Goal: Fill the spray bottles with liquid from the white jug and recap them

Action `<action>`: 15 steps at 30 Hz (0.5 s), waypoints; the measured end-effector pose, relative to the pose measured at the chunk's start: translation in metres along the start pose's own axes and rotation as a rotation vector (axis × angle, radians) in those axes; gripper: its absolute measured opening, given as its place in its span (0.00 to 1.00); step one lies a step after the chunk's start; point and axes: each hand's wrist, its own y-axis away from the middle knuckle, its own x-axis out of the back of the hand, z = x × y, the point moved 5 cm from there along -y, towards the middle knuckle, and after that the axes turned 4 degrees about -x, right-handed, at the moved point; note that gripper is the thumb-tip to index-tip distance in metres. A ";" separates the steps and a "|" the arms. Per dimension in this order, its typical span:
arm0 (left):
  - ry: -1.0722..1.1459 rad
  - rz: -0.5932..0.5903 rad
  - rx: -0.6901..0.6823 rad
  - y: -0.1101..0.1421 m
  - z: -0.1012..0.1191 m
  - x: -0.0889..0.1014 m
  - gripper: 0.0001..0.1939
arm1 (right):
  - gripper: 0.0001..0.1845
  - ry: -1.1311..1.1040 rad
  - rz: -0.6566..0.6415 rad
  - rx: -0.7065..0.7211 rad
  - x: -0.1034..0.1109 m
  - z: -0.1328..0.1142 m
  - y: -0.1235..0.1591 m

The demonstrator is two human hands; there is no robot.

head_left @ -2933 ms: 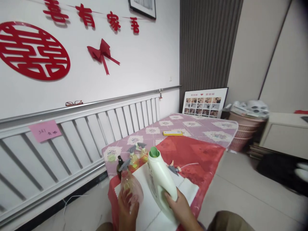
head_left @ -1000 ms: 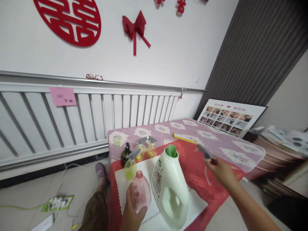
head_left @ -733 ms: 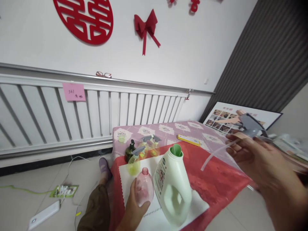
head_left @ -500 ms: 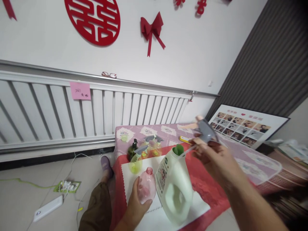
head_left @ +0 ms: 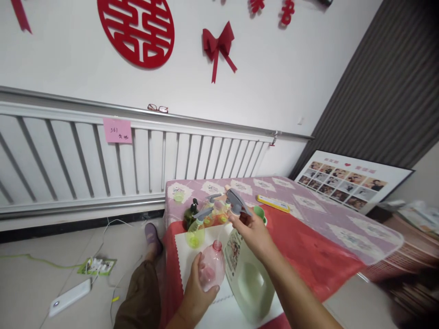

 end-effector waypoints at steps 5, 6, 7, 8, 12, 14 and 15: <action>0.010 0.012 0.019 0.000 0.000 0.000 0.47 | 0.13 0.042 -0.080 -0.098 -0.017 0.024 0.012; 0.013 0.016 0.024 0.000 0.000 0.000 0.47 | 0.13 0.041 -0.089 -0.120 -0.021 0.030 0.016; 0.016 0.019 0.028 0.000 0.001 0.000 0.47 | 0.13 0.036 -0.100 -0.136 -0.024 0.036 0.020; 0.017 0.022 0.032 0.000 0.002 0.000 0.48 | 0.13 0.030 -0.110 -0.147 -0.028 0.041 0.024; 0.007 0.008 0.034 0.000 0.004 0.001 0.48 | 0.14 -0.006 -0.122 -0.182 -0.037 0.059 0.037; -0.006 0.004 0.033 0.000 0.004 0.002 0.48 | 0.15 -0.027 -0.120 -0.197 -0.038 0.065 0.041; -0.012 0.004 0.035 0.000 0.005 0.003 0.48 | 0.15 -0.037 -0.123 -0.207 -0.039 0.067 0.043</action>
